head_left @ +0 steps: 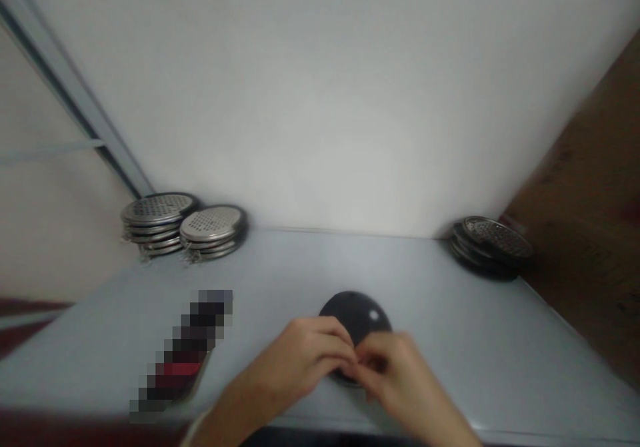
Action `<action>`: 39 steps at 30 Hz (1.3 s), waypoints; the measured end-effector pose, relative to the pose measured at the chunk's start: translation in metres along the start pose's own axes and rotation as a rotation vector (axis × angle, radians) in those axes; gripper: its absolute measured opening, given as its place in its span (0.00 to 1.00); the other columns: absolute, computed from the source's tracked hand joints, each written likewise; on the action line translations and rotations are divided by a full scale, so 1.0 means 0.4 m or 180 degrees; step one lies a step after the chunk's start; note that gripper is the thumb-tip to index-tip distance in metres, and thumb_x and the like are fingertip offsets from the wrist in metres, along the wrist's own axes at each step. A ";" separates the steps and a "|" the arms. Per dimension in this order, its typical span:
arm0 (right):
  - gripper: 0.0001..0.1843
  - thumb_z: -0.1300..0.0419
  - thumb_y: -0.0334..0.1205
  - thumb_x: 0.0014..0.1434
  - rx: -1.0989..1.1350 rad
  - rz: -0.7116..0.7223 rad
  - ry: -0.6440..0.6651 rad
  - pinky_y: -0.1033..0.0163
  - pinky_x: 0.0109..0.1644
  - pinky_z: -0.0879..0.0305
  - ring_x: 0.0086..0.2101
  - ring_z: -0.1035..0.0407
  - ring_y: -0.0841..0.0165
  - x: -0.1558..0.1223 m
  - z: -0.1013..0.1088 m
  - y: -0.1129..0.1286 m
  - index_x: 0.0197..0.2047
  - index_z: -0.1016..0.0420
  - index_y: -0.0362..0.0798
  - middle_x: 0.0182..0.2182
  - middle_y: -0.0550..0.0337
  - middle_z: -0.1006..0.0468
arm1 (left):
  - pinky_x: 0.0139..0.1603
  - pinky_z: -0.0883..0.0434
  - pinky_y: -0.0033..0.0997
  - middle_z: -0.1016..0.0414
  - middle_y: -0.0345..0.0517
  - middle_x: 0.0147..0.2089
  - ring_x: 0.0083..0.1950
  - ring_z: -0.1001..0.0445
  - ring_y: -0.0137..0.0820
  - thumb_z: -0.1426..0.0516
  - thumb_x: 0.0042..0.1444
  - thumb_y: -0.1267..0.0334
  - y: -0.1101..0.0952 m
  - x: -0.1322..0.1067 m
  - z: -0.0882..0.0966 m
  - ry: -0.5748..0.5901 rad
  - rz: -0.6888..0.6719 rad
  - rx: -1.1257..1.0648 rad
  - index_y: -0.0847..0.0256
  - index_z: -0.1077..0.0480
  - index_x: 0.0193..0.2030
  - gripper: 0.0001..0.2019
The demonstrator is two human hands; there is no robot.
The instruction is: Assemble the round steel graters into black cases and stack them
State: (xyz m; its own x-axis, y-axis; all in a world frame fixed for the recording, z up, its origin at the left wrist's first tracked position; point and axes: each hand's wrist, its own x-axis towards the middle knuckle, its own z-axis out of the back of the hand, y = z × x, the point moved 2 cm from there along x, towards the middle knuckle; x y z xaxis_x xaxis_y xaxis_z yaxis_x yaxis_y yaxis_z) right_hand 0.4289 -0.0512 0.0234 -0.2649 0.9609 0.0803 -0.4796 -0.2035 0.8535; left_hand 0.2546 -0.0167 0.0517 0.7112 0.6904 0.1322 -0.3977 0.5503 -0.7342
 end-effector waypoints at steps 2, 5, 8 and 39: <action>0.12 0.36 0.38 0.62 0.0015 0.0033 -0.0072 0.69 0.27 0.41 0.22 0.29 0.69 0.002 0.005 0.001 0.27 0.17 0.48 0.20 0.62 0.21 | 0.47 0.28 0.23 0.15 0.43 0.44 0.43 0.18 0.33 0.40 0.63 0.67 0.003 0.005 0.000 -0.0179 0.0281 -0.0198 0.53 0.16 0.46 0.11; 0.10 0.35 0.37 0.60 0.0004 0.0070 -0.0354 0.69 0.27 0.40 0.22 0.29 0.69 0.003 0.011 -0.008 0.27 0.17 0.48 0.20 0.62 0.21 | 0.45 0.28 0.24 0.14 0.42 0.41 0.42 0.18 0.34 0.39 0.59 0.66 0.009 0.011 -0.004 -0.0523 0.0755 -0.0398 0.55 0.16 0.42 0.09; 0.11 0.32 0.36 0.57 0.0006 -0.0045 -0.0687 0.70 0.25 0.42 0.20 0.30 0.70 0.002 0.013 -0.022 0.23 0.22 0.47 0.18 0.63 0.23 | 0.40 0.28 0.25 0.15 0.42 0.36 0.38 0.18 0.34 0.40 0.60 0.64 0.008 0.014 -0.014 -0.0629 0.0971 -0.0563 0.57 0.18 0.36 0.07; 0.14 0.51 0.32 0.72 -0.0883 0.1119 -0.0936 0.66 0.32 0.38 0.28 0.26 0.67 -0.018 0.005 -0.017 0.38 0.25 0.48 0.30 0.58 0.22 | 0.37 0.24 0.29 0.19 0.47 0.30 0.34 0.20 0.34 0.35 0.54 0.58 -0.013 0.013 -0.041 -0.0941 0.1178 -0.2046 0.65 0.21 0.40 0.12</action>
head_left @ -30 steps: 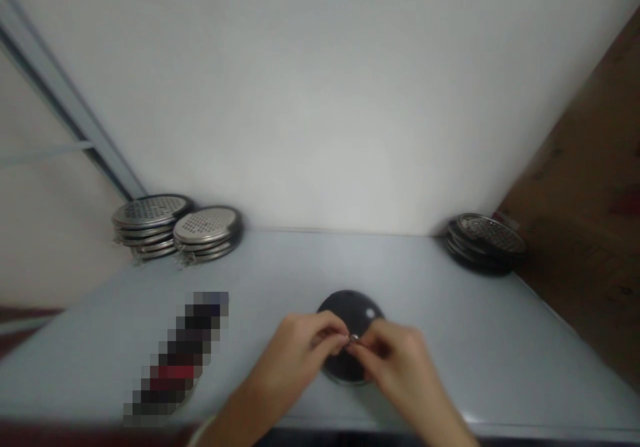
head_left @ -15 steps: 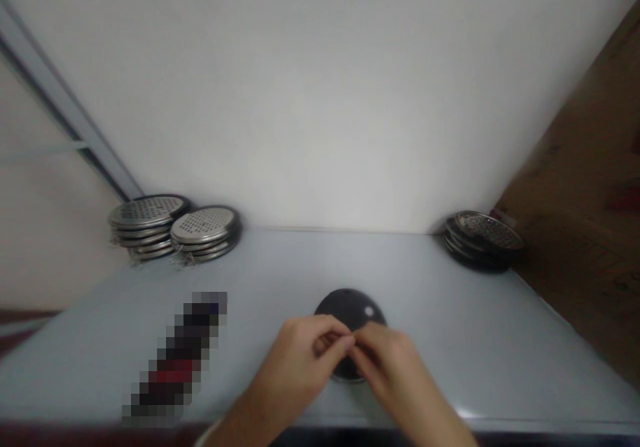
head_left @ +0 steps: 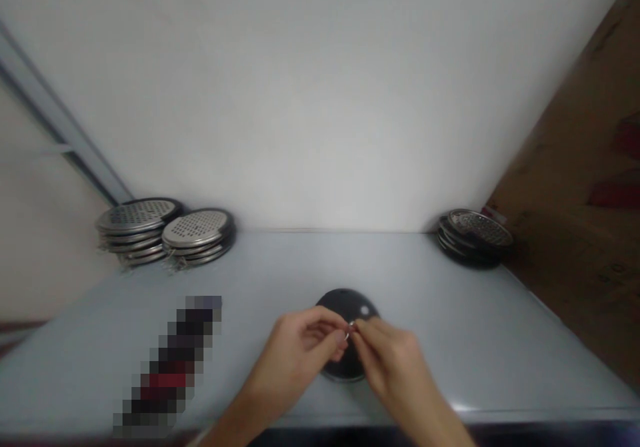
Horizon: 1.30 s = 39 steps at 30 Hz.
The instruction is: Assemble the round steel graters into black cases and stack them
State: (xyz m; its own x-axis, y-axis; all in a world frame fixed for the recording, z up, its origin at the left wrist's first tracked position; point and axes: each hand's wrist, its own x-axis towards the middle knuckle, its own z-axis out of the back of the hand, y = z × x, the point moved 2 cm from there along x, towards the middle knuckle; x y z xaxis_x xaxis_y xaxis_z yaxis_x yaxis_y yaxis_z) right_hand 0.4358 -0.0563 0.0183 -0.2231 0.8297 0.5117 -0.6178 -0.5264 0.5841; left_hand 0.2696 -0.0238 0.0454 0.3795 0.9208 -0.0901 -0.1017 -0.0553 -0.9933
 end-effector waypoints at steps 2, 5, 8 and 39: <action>0.15 0.51 0.31 0.71 -0.0044 0.0002 -0.0036 0.66 0.31 0.39 0.27 0.27 0.68 0.001 0.001 0.003 0.36 0.25 0.48 0.28 0.58 0.23 | 0.36 0.23 0.29 0.19 0.46 0.29 0.32 0.21 0.34 0.35 0.53 0.57 0.000 0.002 -0.003 0.0018 0.0049 -0.0094 0.65 0.24 0.42 0.14; 0.16 0.51 0.31 0.71 -0.0136 0.0026 -0.0051 0.66 0.29 0.42 0.25 0.30 0.69 0.000 0.000 0.006 0.34 0.26 0.48 0.26 0.59 0.25 | 0.33 0.24 0.29 0.20 0.46 0.28 0.29 0.22 0.31 0.35 0.54 0.55 0.005 0.006 -0.008 0.0068 0.0153 -0.0145 0.65 0.26 0.39 0.14; 0.16 0.51 0.31 0.70 -0.0179 0.0043 -0.0077 0.66 0.29 0.43 0.24 0.31 0.70 -0.002 -0.002 0.007 0.33 0.26 0.48 0.26 0.60 0.26 | 0.29 0.26 0.27 0.22 0.43 0.26 0.25 0.25 0.28 0.34 0.53 0.53 0.012 0.013 -0.014 0.0127 0.0233 -0.0238 0.65 0.29 0.37 0.16; 0.16 0.50 0.31 0.69 -0.0114 -0.0070 -0.0035 0.67 0.30 0.42 0.25 0.30 0.70 -0.008 -0.022 0.007 0.33 0.25 0.47 0.26 0.59 0.24 | 0.30 0.26 0.21 0.19 0.43 0.32 0.28 0.23 0.26 0.28 0.49 0.51 0.008 0.016 -0.024 -0.0237 0.0234 -0.1537 0.60 0.34 0.40 0.23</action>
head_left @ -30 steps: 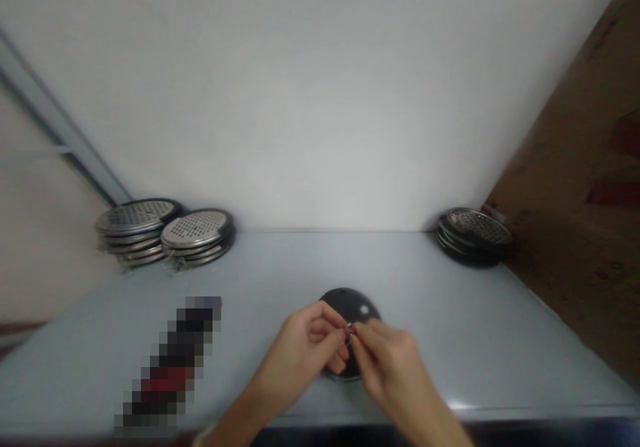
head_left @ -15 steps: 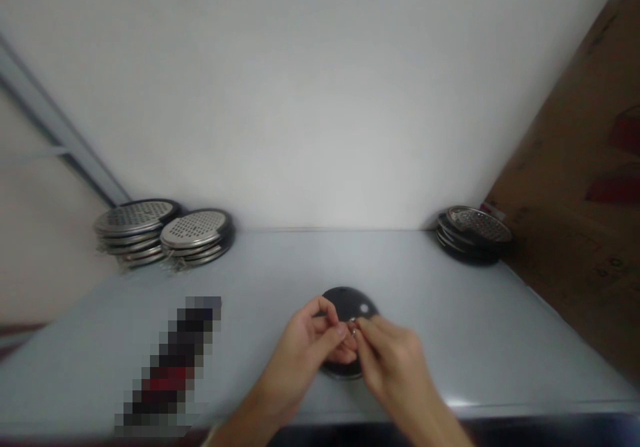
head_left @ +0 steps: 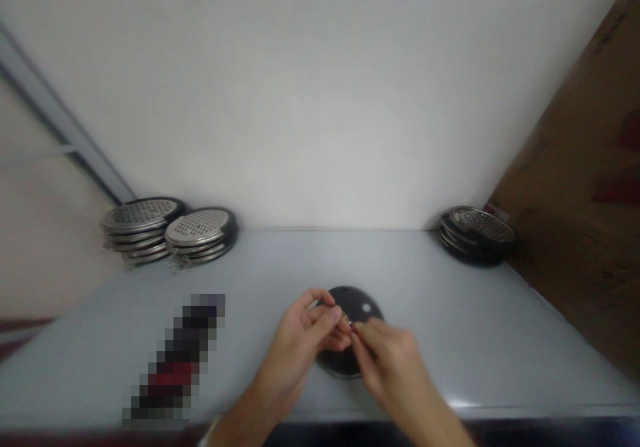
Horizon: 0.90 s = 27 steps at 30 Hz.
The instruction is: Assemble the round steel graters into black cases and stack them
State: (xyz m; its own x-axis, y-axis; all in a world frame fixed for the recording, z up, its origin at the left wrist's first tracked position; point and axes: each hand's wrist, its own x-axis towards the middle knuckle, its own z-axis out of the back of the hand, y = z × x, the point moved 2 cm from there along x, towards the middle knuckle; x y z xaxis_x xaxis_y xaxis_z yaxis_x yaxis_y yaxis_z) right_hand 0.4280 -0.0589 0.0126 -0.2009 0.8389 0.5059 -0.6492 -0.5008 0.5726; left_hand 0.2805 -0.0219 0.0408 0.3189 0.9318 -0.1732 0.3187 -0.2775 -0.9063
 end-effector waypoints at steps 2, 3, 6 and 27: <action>0.15 0.48 0.32 0.70 0.0315 -0.0196 0.0276 0.67 0.32 0.41 0.27 0.28 0.70 0.004 -0.008 0.005 0.33 0.23 0.47 0.28 0.59 0.22 | 0.31 0.26 0.24 0.18 0.46 0.38 0.32 0.22 0.28 0.33 0.56 0.51 -0.016 -0.003 0.004 0.0010 -0.0374 0.0451 0.60 0.31 0.43 0.17; 0.15 0.47 0.34 0.70 0.0499 -0.0307 0.0370 0.67 0.32 0.41 0.27 0.28 0.70 0.006 -0.012 0.008 0.33 0.23 0.47 0.28 0.60 0.22 | 0.33 0.25 0.25 0.18 0.47 0.40 0.34 0.21 0.30 0.36 0.58 0.53 -0.023 -0.004 0.006 0.0009 -0.0567 0.0792 0.61 0.29 0.42 0.14; 0.18 0.45 0.39 0.72 0.0866 -0.0569 0.0433 0.68 0.30 0.42 0.25 0.31 0.71 0.014 -0.022 0.014 0.30 0.24 0.47 0.24 0.62 0.24 | 0.41 0.25 0.29 0.20 0.45 0.37 0.37 0.21 0.33 0.37 0.57 0.62 -0.033 -0.010 0.016 -0.0102 -0.1076 0.1974 0.60 0.24 0.38 0.05; 0.14 0.44 0.35 0.68 -0.0032 -0.0478 -0.0242 0.46 0.55 0.29 0.50 0.28 0.55 -0.055 -0.110 -0.022 0.56 0.26 0.50 0.50 0.48 0.22 | 0.49 0.27 0.30 0.17 0.46 0.41 0.44 0.21 0.34 0.47 0.64 0.68 0.011 0.032 0.140 0.0668 -0.1450 0.3331 0.57 0.20 0.41 0.12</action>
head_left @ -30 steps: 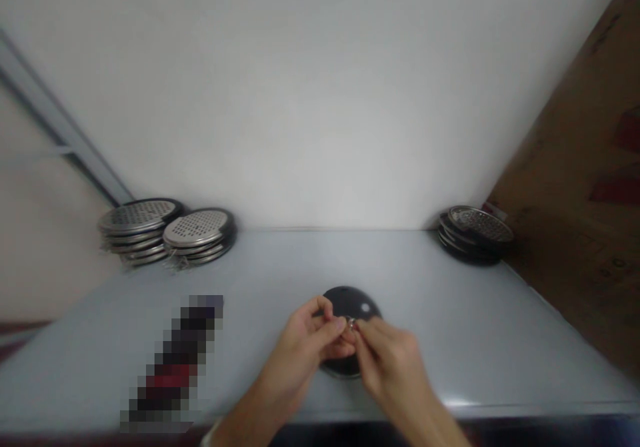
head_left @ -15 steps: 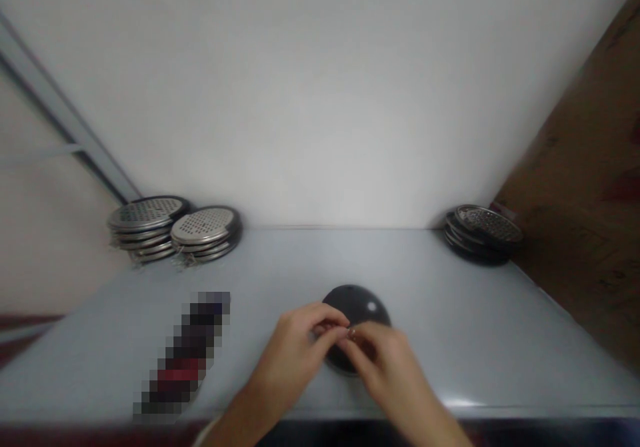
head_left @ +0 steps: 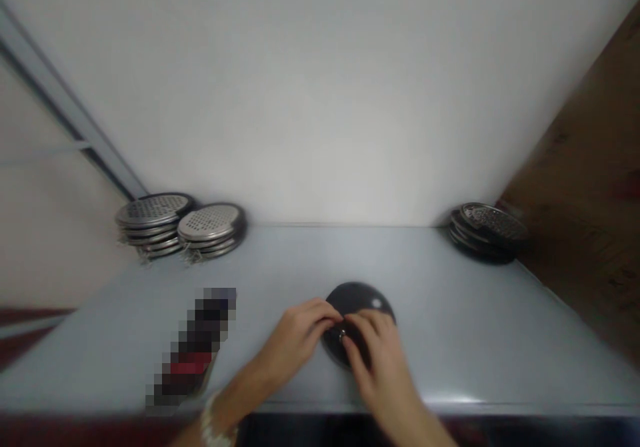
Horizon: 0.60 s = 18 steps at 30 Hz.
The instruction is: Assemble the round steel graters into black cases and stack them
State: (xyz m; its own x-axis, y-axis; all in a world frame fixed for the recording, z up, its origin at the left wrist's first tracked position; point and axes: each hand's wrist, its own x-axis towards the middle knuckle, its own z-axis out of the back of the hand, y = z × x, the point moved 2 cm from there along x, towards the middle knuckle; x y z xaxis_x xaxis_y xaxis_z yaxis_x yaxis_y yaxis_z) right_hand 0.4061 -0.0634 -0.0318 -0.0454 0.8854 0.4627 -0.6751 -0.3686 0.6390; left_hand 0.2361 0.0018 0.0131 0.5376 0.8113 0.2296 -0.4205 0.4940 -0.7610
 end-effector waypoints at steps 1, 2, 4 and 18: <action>0.16 0.44 0.35 0.68 -0.0341 0.0052 -0.0109 0.41 0.57 0.31 0.54 0.30 0.51 -0.008 -0.001 -0.007 0.58 0.26 0.50 0.53 0.46 0.23 | 0.50 0.27 0.30 0.17 0.46 0.42 0.45 0.21 0.35 0.47 0.64 0.68 0.004 0.006 -0.003 0.0059 -0.0013 0.0036 0.57 0.20 0.42 0.12; 0.18 0.43 0.36 0.68 -0.0640 0.0098 -0.0170 0.36 0.59 0.33 0.56 0.33 0.48 -0.014 -0.002 -0.016 0.60 0.27 0.50 0.55 0.44 0.24 | 0.51 0.27 0.31 0.17 0.47 0.43 0.46 0.21 0.35 0.46 0.64 0.68 0.008 0.011 -0.006 0.0113 -0.0028 0.0078 0.57 0.20 0.42 0.12; 0.20 0.42 0.37 0.68 -0.0953 0.0253 -0.0104 0.33 0.60 0.34 0.60 0.36 0.45 -0.018 0.002 -0.042 0.62 0.28 0.49 0.58 0.43 0.25 | 0.52 0.28 0.32 0.17 0.47 0.42 0.46 0.21 0.36 0.45 0.63 0.68 0.015 0.020 -0.010 0.0191 -0.0044 0.0137 0.56 0.19 0.41 0.11; 0.16 0.48 0.31 0.71 -0.0341 0.0782 0.0248 0.42 0.64 0.34 0.60 0.33 0.56 0.142 0.082 -0.131 0.57 0.25 0.46 0.54 0.46 0.22 | 0.47 0.26 0.32 0.15 0.44 0.39 0.41 0.18 0.37 0.40 0.59 0.68 0.001 0.008 -0.061 -0.0386 0.0495 0.0061 0.56 0.19 0.38 0.06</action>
State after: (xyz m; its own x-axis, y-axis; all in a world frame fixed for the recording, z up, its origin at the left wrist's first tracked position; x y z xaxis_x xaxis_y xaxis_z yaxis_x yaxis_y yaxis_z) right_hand 0.4630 -0.0028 -0.0190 -0.2710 0.7937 0.5446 -0.7107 -0.5466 0.4428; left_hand 0.2555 -0.0030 -0.0013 0.3736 0.9095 0.1824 -0.5060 0.3646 -0.7817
